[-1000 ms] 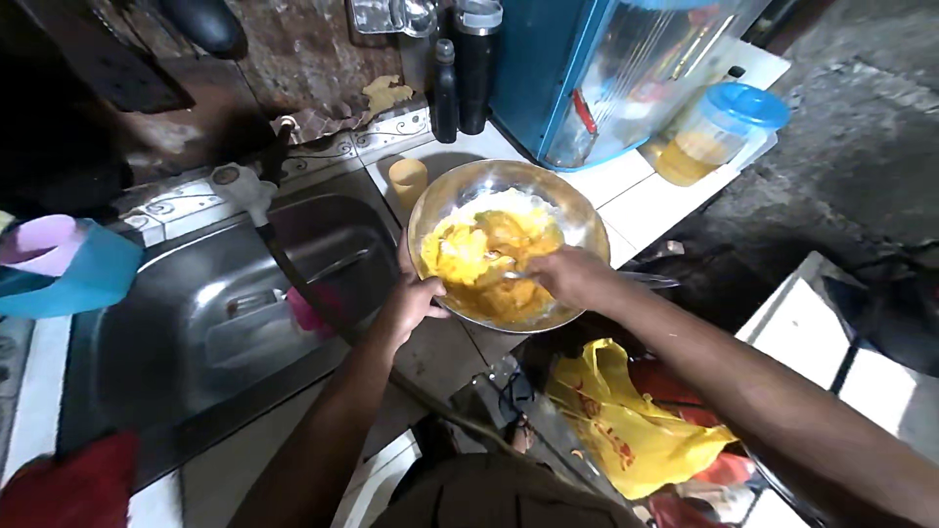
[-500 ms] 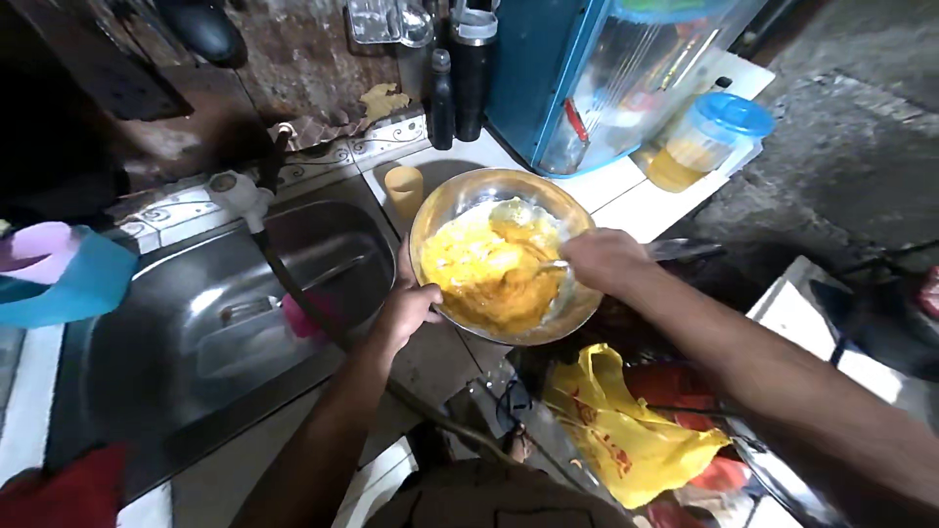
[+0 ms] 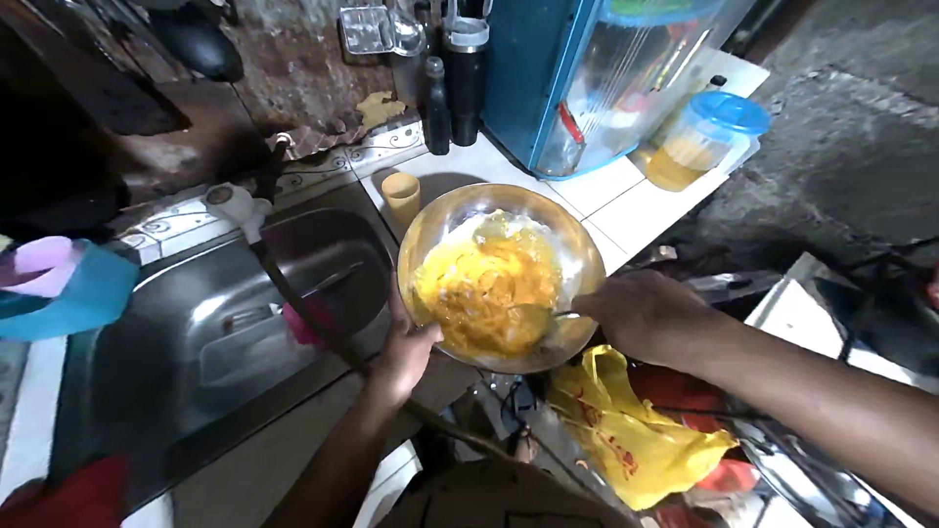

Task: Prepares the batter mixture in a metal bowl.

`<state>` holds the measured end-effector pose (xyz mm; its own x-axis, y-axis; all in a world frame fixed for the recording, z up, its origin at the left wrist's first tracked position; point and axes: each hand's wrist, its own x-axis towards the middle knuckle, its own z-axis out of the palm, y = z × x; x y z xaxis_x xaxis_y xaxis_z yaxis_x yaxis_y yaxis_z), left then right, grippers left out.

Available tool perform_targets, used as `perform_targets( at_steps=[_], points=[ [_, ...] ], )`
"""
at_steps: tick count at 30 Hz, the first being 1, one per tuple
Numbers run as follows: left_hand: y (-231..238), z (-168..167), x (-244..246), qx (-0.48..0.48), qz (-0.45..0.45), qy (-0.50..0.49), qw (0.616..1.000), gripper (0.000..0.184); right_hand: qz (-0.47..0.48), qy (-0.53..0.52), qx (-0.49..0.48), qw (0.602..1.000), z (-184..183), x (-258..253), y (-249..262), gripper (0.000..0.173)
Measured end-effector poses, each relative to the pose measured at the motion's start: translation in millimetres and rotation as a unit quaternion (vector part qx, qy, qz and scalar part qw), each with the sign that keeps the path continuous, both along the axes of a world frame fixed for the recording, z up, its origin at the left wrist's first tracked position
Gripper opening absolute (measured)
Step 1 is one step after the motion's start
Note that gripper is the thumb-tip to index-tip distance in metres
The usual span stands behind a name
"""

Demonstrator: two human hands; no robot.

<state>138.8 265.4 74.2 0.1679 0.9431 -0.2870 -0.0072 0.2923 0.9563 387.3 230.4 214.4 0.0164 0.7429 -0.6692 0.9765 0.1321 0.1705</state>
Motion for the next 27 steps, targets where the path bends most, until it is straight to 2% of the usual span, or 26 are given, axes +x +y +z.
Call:
perform_targets(
  at_steps=[2,4,7,8,10,13,15,17,19,20,23,25,27],
  points=[
    [-10.6,-6.8,1.3,0.027,0.008,-0.021,0.999,0.116,-0.058,-0.007,-0.001,0.998,-17.4,0.6,12.9,0.032],
    [-13.6,-10.9,5.2,0.027,0.025,-0.043,0.998,0.115,-0.100,0.009,0.049,0.994,-41.1,-8.1,29.0,0.037],
    [-6.2,-5.4,7.7,-0.009,0.037,-0.052,0.998,0.112,-0.052,0.108,0.071,0.990,-62.8,-20.0,26.5,0.037],
    [-2.8,-1.1,5.3,-0.022,0.031,-0.035,0.999,0.111,-0.033,0.132,0.048,0.990,-58.4,-15.5,22.9,0.036],
    [2.1,1.7,-3.1,-0.041,0.006,0.006,0.999,0.111,-0.031,0.113,0.016,0.993,-39.5,0.8,21.1,0.033],
    [8.2,3.0,-9.5,-0.054,-0.032,0.051,0.997,0.108,-0.081,0.012,0.080,0.993,-38.1,3.6,38.0,0.027],
    [15.6,6.0,-10.9,-0.069,-0.050,0.053,0.995,0.105,-0.080,0.041,0.120,0.989,-56.7,-12.6,43.2,0.035],
    [21.8,7.4,-11.8,-0.085,-0.052,0.062,0.993,0.100,-0.028,0.119,0.097,0.988,-65.6,-15.1,36.7,0.038],
    [23.1,7.5,-15.9,-0.100,-0.057,0.093,0.989,0.097,0.010,0.158,0.053,0.986,-55.4,3.5,25.7,0.032],
    [23.2,7.1,-17.5,-0.100,-0.065,0.104,0.987,0.098,0.005,0.131,0.039,0.991,-46.7,13.4,24.7,0.030],
    [23.8,7.6,-16.3,-0.079,-0.097,0.098,0.987,0.111,-0.044,0.006,0.097,0.994,-45.5,14.7,37.5,0.025],
    [26.9,9.1,-12.4,-0.075,-0.102,0.070,0.990,0.109,-0.037,0.022,0.136,0.990,-55.5,-5.0,38.5,0.030],
    [29.1,9.2,-10.6,-0.079,-0.093,0.054,0.991,0.109,0.026,0.064,0.121,0.990,-56.2,-15.0,25.9,0.039]
  ],
)
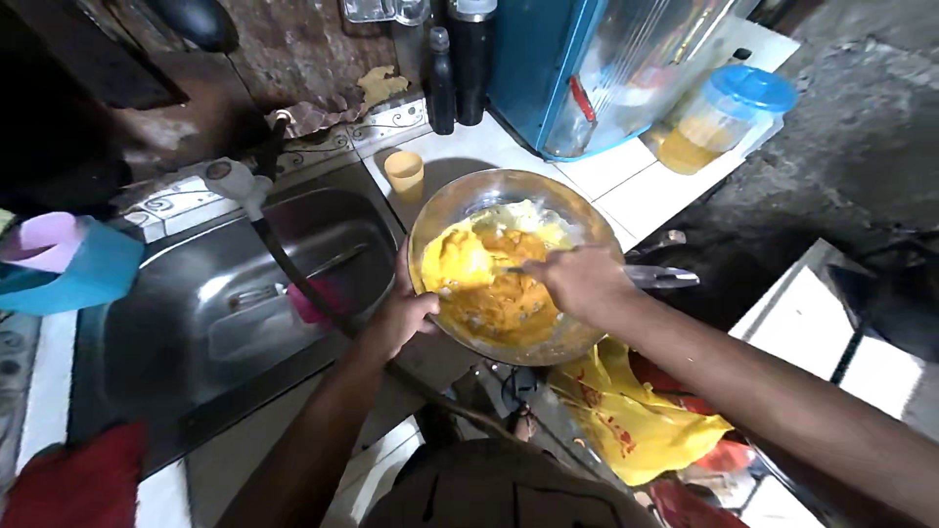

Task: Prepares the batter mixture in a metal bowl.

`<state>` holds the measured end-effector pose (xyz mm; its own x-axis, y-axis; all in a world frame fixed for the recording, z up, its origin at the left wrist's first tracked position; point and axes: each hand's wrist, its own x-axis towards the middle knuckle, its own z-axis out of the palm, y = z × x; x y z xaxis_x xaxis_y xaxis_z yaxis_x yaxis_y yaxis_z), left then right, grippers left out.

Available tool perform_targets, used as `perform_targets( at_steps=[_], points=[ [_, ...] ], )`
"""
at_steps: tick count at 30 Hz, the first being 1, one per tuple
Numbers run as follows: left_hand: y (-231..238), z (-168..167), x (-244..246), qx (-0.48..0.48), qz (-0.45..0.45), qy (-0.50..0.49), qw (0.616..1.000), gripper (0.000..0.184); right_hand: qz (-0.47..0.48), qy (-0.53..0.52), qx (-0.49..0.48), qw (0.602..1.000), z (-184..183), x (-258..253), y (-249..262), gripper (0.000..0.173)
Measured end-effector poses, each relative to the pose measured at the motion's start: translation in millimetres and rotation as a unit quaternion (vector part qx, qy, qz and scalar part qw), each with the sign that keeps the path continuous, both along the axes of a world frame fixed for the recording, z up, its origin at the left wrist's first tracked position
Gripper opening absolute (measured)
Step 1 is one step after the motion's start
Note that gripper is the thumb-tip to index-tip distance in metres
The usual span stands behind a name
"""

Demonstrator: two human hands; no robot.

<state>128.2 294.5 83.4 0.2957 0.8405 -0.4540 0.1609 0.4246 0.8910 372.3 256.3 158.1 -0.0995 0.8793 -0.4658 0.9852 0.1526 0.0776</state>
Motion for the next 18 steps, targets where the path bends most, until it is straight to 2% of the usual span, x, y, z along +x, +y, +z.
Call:
perform_targets(
  at_steps=[3,6,8,9,11,13,16,18],
  points=[
    [-1.3,-2.6,-0.2,-0.004,0.013,0.005,1.000,0.109,0.076,0.003,0.027,0.997,10.3,14.9,-29.5,0.040],
    [-0.8,-3.6,3.3,-0.008,0.021,0.010,1.000,0.107,0.128,-0.017,0.180,0.975,12.3,16.7,-50.0,0.021],
    [-1.5,-4.4,2.9,-0.007,0.021,0.002,1.000,0.106,0.136,0.012,0.207,0.969,3.0,3.6,-61.5,0.025],
    [-1.8,-5.2,2.0,-0.003,0.018,-0.002,1.000,0.106,0.135,0.032,0.170,0.976,2.2,-0.8,-67.9,0.034],
    [-1.9,-6.3,0.0,-0.004,0.011,-0.007,1.000,0.107,0.108,0.036,0.033,0.993,16.9,1.5,-78.9,0.051],
    [-2.6,-6.5,-1.3,-0.006,0.005,-0.011,1.000,0.108,0.044,-0.023,-0.072,0.996,40.3,11.3,-83.2,0.052],
    [-6.0,-3.2,1.1,0.000,0.008,-0.015,1.000,0.109,-0.084,-0.118,-0.113,0.983,45.3,2.6,-58.6,0.048],
    [-7.3,-0.1,4.0,-0.004,0.017,-0.012,1.000,0.108,-0.125,-0.083,-0.061,0.987,22.8,-8.5,-34.7,0.044]
  ],
)
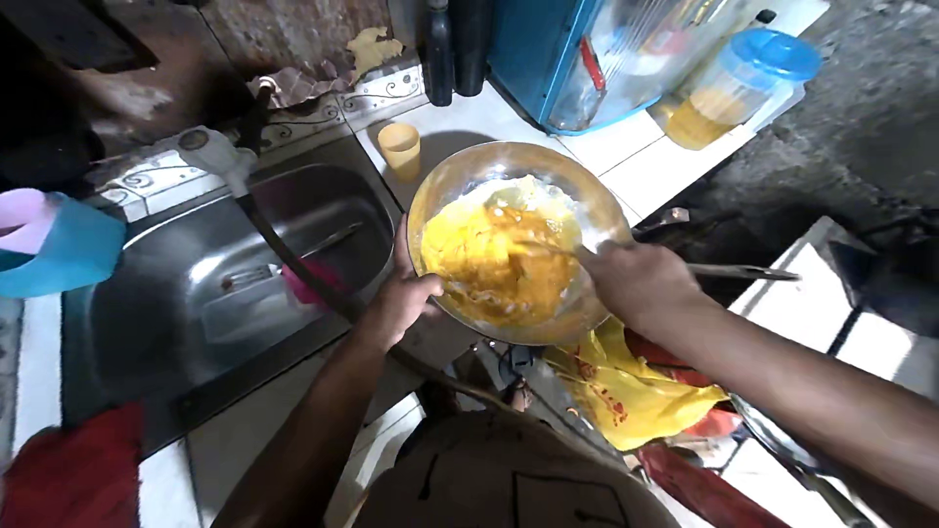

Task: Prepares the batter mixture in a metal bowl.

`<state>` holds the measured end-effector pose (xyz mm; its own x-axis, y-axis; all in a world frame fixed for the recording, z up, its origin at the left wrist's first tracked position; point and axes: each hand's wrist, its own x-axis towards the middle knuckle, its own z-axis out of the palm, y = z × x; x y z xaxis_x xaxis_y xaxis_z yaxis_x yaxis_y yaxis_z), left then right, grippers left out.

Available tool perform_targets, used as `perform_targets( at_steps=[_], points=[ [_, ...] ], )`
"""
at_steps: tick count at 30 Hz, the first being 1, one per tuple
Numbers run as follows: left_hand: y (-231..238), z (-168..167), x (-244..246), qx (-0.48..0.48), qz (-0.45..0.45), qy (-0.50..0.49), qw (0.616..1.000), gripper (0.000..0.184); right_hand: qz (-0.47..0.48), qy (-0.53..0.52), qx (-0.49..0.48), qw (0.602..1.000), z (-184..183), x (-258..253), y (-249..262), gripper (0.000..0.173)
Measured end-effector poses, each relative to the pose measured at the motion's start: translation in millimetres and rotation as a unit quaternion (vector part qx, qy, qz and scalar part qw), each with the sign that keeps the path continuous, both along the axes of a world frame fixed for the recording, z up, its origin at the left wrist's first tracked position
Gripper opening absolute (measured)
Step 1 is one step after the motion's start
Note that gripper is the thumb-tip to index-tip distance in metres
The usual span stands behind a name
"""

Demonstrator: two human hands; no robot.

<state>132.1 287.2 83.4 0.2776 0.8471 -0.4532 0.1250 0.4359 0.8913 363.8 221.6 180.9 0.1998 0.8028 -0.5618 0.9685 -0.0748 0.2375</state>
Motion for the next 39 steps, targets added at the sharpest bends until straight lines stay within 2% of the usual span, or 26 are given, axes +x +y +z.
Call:
perform_targets(
  at_steps=[2,5,8,10,13,16,18,21,22,24,26,27,28,30,32,34,36,37,39],
  points=[
    [-1.7,-1.2,1.5,-0.001,0.008,-0.011,1.000,0.107,0.044,0.054,0.055,0.996,-21.6,-4.4,8.4,0.047],
    [-2.2,-3.1,-0.5,-0.001,0.014,-0.014,1.000,0.107,0.118,0.114,0.039,0.986,-14.9,12.6,-16.9,0.056],
    [-3.8,-4.3,-0.3,0.001,0.016,-0.016,1.000,0.108,0.071,0.039,0.013,0.997,6.7,37.0,-21.6,0.045],
    [-5.4,-5.1,0.9,0.011,0.015,-0.022,1.000,0.108,0.016,-0.001,0.030,0.999,-5.3,34.4,4.9,0.040],
    [-6.7,-5.7,6.0,0.024,0.031,-0.034,0.999,0.109,0.025,0.074,0.105,0.991,-39.2,16.8,30.0,0.047],
    [-3.8,-6.8,5.1,0.027,0.045,-0.028,0.998,0.110,0.097,0.154,0.067,0.981,-27.7,22.1,8.4,0.043],
    [-4.3,-11.1,2.4,0.041,0.038,-0.016,0.998,0.112,0.078,0.105,0.003,0.991,-4.1,39.1,-4.1,0.043],
    [-4.2,-14.2,2.2,0.061,0.019,-0.012,0.998,0.112,0.027,0.001,0.040,0.999,-8.9,45.7,17.8,0.030],
    [-3.0,-13.5,3.2,0.059,0.016,-0.013,0.998,0.111,0.004,0.007,0.072,0.997,-18.8,37.8,29.8,0.031],
    [-2.0,-13.3,6.2,0.051,0.023,-0.026,0.998,0.110,-0.001,0.094,0.114,0.989,-40.2,21.2,43.2,0.034],
    [-0.1,-14.0,7.1,0.055,0.036,-0.033,0.997,0.109,0.024,0.208,0.054,0.976,-37.8,21.0,37.7,0.029],
    [-1.0,-16.2,5.5,0.064,0.039,-0.028,0.997,0.110,0.028,0.228,0.004,0.973,-27.6,27.7,29.6,0.031],
    [-1.9,-18.2,4.1,0.076,0.034,-0.025,0.996,0.112,0.035,0.203,-0.027,0.978,-14.5,37.3,23.7,0.031],
    [-3.1,-19.0,4.2,0.098,0.018,-0.031,0.995,0.112,0.025,0.085,-0.028,0.996,1.2,49.1,29.0,0.026],
    [-2.3,-15.3,6.7,0.088,0.009,-0.020,0.996,0.111,-0.016,0.027,0.027,0.999,-12.6,39.1,44.8,0.026],
    [-0.3,-9.1,9.1,0.054,0.021,-0.015,0.998,0.108,-0.008,0.117,0.083,0.990,-35.8,23.8,48.6,0.027],
    [1.9,-8.4,6.1,0.051,0.029,-0.012,0.998,0.109,0.038,0.237,0.032,0.970,-36.9,26.8,41.2,0.029],
    [0.7,-9.3,2.6,0.054,0.022,-0.005,0.998,0.110,0.045,0.248,-0.009,0.968,-28.0,36.3,35.2,0.030],
    [-1.9,-11.6,-1.5,0.057,0.003,-0.001,0.998,0.113,0.027,0.158,-0.026,0.987,-8.5,58.3,32.4,0.025]
  ],
)
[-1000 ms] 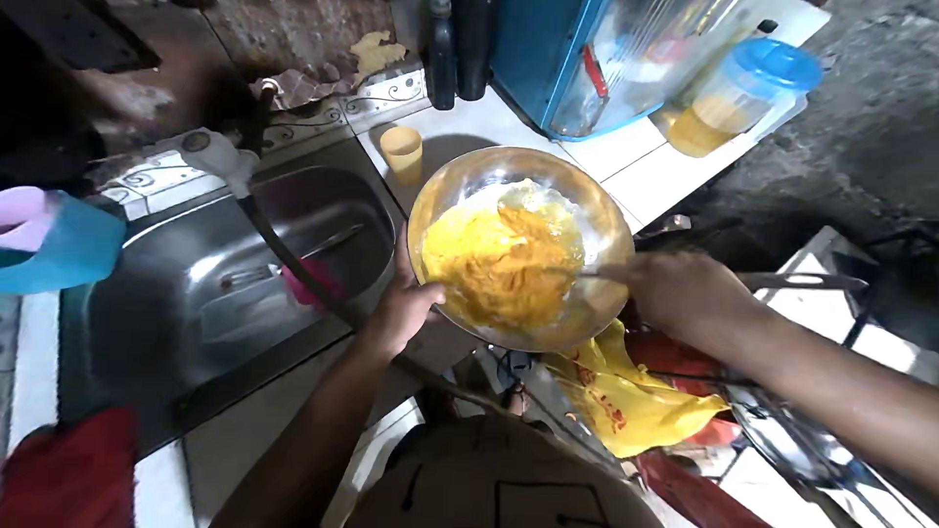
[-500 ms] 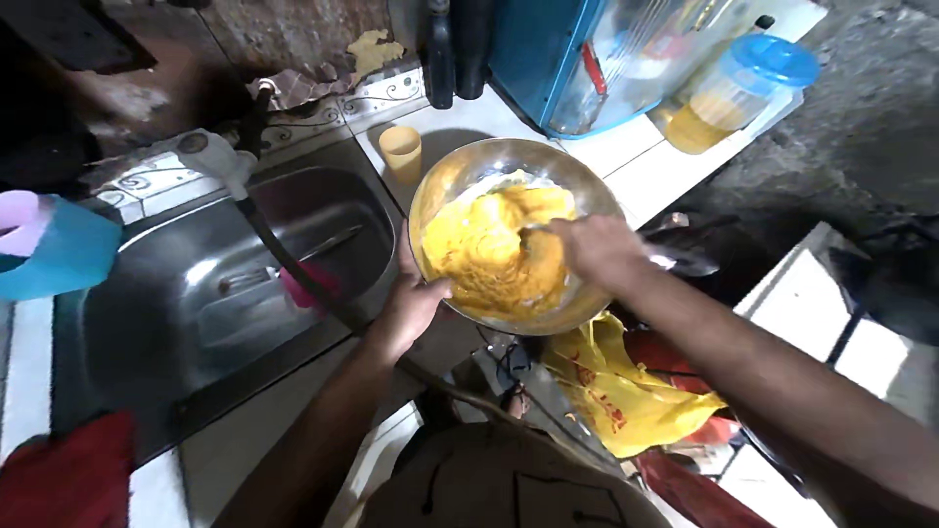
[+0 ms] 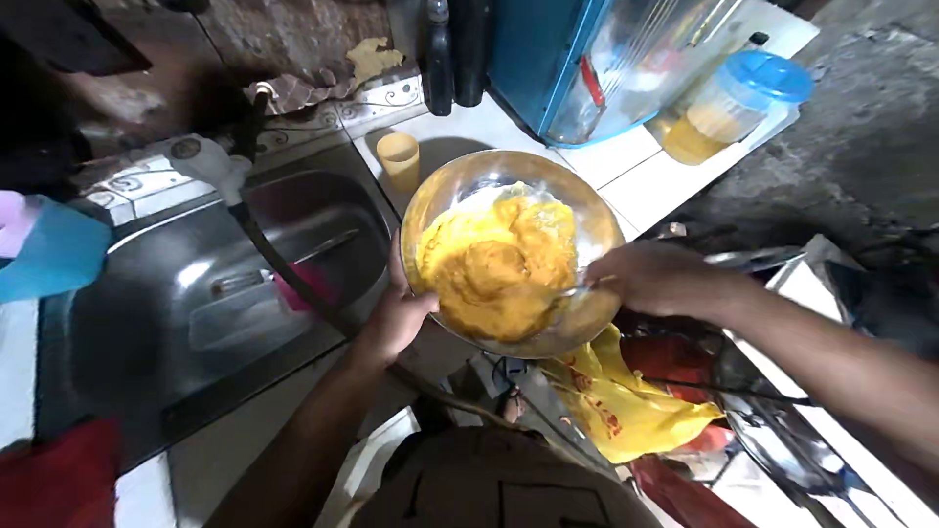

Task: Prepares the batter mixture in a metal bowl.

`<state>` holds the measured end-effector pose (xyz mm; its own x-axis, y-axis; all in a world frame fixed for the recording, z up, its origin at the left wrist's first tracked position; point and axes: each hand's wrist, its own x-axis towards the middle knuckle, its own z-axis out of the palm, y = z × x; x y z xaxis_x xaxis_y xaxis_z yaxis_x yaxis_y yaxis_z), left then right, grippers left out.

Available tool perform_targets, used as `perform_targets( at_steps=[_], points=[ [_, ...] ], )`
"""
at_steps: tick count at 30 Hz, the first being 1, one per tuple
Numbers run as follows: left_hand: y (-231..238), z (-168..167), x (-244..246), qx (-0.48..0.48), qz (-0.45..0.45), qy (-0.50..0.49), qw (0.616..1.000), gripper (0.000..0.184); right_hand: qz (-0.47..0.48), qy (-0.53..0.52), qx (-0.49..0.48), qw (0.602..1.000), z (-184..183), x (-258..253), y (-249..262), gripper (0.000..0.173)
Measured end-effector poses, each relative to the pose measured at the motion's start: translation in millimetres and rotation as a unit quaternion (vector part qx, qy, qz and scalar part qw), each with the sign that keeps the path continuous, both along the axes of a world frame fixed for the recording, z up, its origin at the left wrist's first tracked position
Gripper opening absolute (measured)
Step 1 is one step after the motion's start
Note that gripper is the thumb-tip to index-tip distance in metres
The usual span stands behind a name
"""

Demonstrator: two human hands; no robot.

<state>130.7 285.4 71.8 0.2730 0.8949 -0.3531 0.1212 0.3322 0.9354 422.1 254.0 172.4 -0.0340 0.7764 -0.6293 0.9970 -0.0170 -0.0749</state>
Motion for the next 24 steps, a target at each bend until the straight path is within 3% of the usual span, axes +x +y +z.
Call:
perform_targets(
  at_steps=[2,3,5,7,8,12,14,16,17,19,21,24],
  points=[
    [1.8,2.1,0.8,0.000,-0.021,0.006,1.000,0.112,-0.029,-0.107,0.053,0.992,-5.7,1.3,12.8,0.023],
    [3.7,4.8,3.0,-0.008,-0.023,0.009,1.000,0.111,-0.040,-0.104,0.087,0.990,-13.8,-7.8,18.1,0.025],
    [6.3,8.6,5.9,-0.030,-0.017,0.019,0.999,0.108,-0.019,0.003,0.120,0.993,-31.5,-25.8,16.1,0.026],
    [8.5,8.6,3.9,-0.040,0.001,0.043,0.998,0.109,0.023,0.110,0.051,0.992,-28.5,-21.2,6.8,0.027],
    [6.9,8.5,1.5,-0.043,0.005,0.059,0.997,0.108,0.026,0.100,0.014,0.995,-18.6,-11.6,2.1,0.026],
    [1.0,10.3,7.0,-0.036,0.002,0.056,0.998,0.107,-0.014,-0.115,0.062,0.991,-8.1,-1.9,20.3,0.024],
    [-0.8,14.4,16.4,-0.051,0.018,0.039,0.998,0.107,0.006,-0.045,0.111,0.993,-21.9,-22.5,17.7,0.030],
    [-1.2,16.4,20.4,-0.055,0.041,0.047,0.997,0.103,0.058,0.042,0.077,0.995,-18.0,-24.7,7.2,0.021],
    [-2.9,17.4,19.6,-0.057,0.047,0.054,0.996,0.103,0.065,0.049,0.041,0.996,-9.2,-16.1,3.8,0.020],
    [-7.5,17.9,18.4,-0.061,0.043,0.063,0.995,0.101,0.038,-0.053,0.009,0.998,6.7,-1.7,9.4,0.020],
    [-8.2,17.2,19.6,-0.056,0.032,0.064,0.996,0.103,-0.002,-0.111,0.063,0.992,-2.6,-6.6,20.5,0.023],
    [-5.7,15.6,20.8,-0.055,0.042,0.047,0.996,0.105,0.027,-0.004,0.119,0.993,-27.5,-25.6,9.7,0.023]
  ],
)
